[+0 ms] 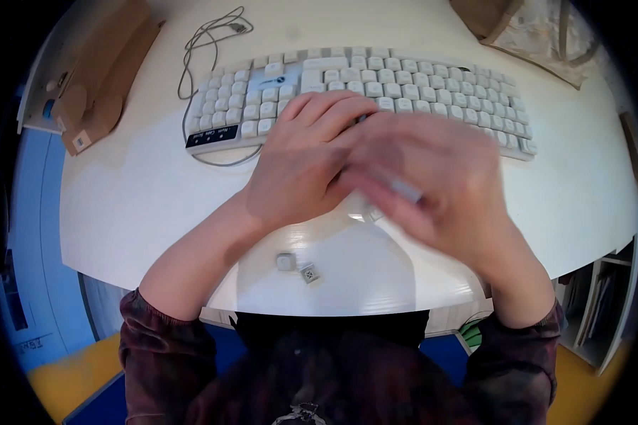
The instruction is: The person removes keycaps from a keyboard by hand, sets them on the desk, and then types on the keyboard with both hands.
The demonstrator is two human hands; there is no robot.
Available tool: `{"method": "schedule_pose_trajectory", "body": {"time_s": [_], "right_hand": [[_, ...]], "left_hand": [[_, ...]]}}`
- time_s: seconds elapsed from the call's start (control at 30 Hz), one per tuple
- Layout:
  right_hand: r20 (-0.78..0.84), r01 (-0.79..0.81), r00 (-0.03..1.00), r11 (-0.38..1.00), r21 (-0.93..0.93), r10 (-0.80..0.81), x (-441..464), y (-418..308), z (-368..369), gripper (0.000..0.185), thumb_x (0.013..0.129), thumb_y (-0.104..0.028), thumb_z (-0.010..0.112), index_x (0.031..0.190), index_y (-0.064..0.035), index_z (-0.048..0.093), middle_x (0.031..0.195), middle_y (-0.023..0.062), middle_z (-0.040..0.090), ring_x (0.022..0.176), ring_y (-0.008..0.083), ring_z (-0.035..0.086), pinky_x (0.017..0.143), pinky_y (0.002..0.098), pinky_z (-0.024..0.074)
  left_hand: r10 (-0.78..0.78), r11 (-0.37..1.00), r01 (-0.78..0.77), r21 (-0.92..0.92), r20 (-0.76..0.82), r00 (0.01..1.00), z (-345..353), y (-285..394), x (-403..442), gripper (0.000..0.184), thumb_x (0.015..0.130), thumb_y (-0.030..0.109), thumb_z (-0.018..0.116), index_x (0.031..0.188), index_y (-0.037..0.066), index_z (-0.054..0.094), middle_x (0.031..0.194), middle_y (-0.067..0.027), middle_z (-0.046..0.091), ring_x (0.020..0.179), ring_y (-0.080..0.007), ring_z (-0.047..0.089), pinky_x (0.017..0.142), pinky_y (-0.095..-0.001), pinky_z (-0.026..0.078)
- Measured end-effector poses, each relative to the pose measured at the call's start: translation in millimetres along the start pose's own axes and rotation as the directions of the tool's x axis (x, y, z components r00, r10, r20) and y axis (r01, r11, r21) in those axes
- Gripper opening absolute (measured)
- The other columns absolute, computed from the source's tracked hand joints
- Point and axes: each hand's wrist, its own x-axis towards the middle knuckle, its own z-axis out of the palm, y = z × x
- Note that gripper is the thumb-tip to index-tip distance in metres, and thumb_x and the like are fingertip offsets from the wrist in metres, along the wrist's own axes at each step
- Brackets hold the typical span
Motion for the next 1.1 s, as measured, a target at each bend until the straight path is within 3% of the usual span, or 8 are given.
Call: {"method": "schedule_pose_trajectory", "body": {"time_s": [0.03,0.13,0.53,0.63,0.7,0.83,0.93,1.1], "right_hand": [[0.162,0.036,0.986,0.996,0.077,-0.048,2,-10,-4,0.021,0.075,-0.012,0.085,0.094,-0.0089,0.076,0.096,0.0062,0.073,0.081,0.0285,0.072,0.066,0.0389,0.0580],[0.388,0.081,0.900,0.950,0.300,-0.199,-6,-24,10,0.026,0.078,-0.020,0.083,0.098,-0.0075,0.072,0.100,0.0048,0.070,0.082,0.0263,0.071,0.065,0.0383,0.0569],[0.446,0.082,0.877,0.971,0.224,-0.177,-20,-34,34,0.018,0.082,-0.021,0.078,0.090,-0.0090,0.067,0.088,0.0022,0.063,0.079,0.0221,0.069,0.061,0.0380,0.0557],[0.459,0.013,0.882,0.978,0.207,-0.109,-14,-27,26,0.011,0.085,-0.016,0.077,0.089,-0.0092,0.069,0.085,0.0033,0.066,0.076,0.0236,0.069,0.059,0.0364,0.0543],[0.484,-0.206,0.873,0.939,0.275,0.050,-5,-27,15,0.008,0.089,-0.014,0.074,0.090,-0.0067,0.071,0.083,0.0037,0.067,0.071,0.0206,0.066,0.058,0.0339,0.0517],[0.349,-0.440,0.892,0.734,0.517,0.288,-3,-19,8,0.014,0.096,-0.014,0.071,0.094,-0.0007,0.073,0.081,0.0024,0.067,0.065,0.0105,0.057,0.057,0.0279,0.0439],[0.434,-0.609,0.793,0.585,0.535,0.429,5,-6,-6,0.018,0.099,-0.015,0.069,0.095,0.0022,0.072,0.077,0.0000,0.062,0.068,0.0052,0.049,0.059,0.0250,0.0388],[0.367,-0.602,0.797,0.586,0.542,0.479,8,2,-7,0.022,0.103,-0.015,0.065,0.095,0.0041,0.071,0.074,-0.0013,0.060,0.069,0.0039,0.048,0.060,0.0250,0.0383]], "left_hand": [[-0.008,1.000,0.008,0.002,-0.012,1.000,2,0,-2,0.053,0.078,0.012,0.073,0.130,0.007,0.065,0.129,-0.0084,0.063,0.122,-0.0304,0.058,0.104,-0.0447,0.043],[-0.005,1.000,0.006,0.025,-0.052,0.999,8,-2,-4,0.051,0.079,0.011,0.073,0.130,0.009,0.065,0.128,-0.0075,0.063,0.122,-0.0291,0.058,0.104,-0.0437,0.044],[-0.005,1.000,0.006,0.013,-0.069,0.998,8,-2,-5,0.049,0.080,0.011,0.074,0.129,0.010,0.067,0.127,-0.0065,0.064,0.123,-0.0281,0.058,0.104,-0.0433,0.044],[-0.009,1.000,0.008,-0.016,-0.065,0.998,5,-3,-5,0.051,0.080,0.009,0.073,0.131,0.010,0.066,0.128,-0.0077,0.064,0.123,-0.0297,0.058,0.104,-0.0437,0.044],[-0.005,0.999,0.001,-0.047,-0.069,0.998,3,-5,-5,0.053,0.080,0.008,0.073,0.132,0.010,0.066,0.128,-0.0090,0.064,0.123,-0.0311,0.058,0.103,-0.0440,0.044],[-0.014,0.990,0.002,-0.143,-0.085,0.996,-2,-9,-4,0.061,0.076,0.007,0.075,0.136,0.010,0.064,0.127,-0.0117,0.065,0.120,-0.0336,0.060,0.101,-0.0441,0.045],[-0.036,0.980,0.017,-0.197,-0.090,0.995,-10,-8,-1,0.064,0.073,0.007,0.077,0.136,0.009,0.063,0.123,-0.0127,0.067,0.115,-0.0347,0.062,0.099,-0.0440,0.045],[-0.034,0.965,0.000,-0.261,-0.126,0.991,-11,-7,2,0.055,0.073,0.008,0.080,0.126,0.006,0.064,0.115,-0.0118,0.069,0.104,-0.0344,0.065,0.093,-0.0429,0.047]]}}
